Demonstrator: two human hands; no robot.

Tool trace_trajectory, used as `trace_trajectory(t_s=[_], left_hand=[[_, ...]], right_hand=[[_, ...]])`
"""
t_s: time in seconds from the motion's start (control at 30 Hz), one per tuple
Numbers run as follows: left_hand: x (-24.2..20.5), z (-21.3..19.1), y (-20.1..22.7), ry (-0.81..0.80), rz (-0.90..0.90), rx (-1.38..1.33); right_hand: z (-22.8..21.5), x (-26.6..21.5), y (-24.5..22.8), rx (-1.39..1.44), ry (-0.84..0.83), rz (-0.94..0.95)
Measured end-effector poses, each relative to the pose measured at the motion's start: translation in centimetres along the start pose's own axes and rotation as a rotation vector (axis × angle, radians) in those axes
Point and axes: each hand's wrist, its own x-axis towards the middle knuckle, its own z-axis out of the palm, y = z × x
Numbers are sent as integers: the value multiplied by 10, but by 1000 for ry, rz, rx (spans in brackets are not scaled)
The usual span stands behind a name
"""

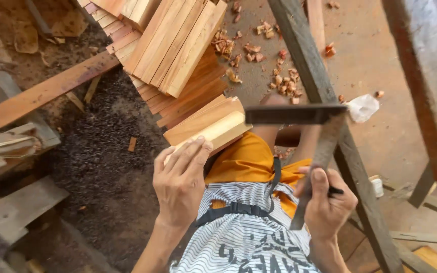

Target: The recorder measures and marks small wooden blocks with a ruler and a pen on a workshop bench.

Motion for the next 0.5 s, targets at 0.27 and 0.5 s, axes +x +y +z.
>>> trace_trajectory(t_s=[0.27,0.5], left_hand=[[4,7,-8,19,-61,-96],[18,1,-3,59,-192,-333]], right_hand=[[39,27,-5,183,-171,351],[74,27,3,217,-404,301]])
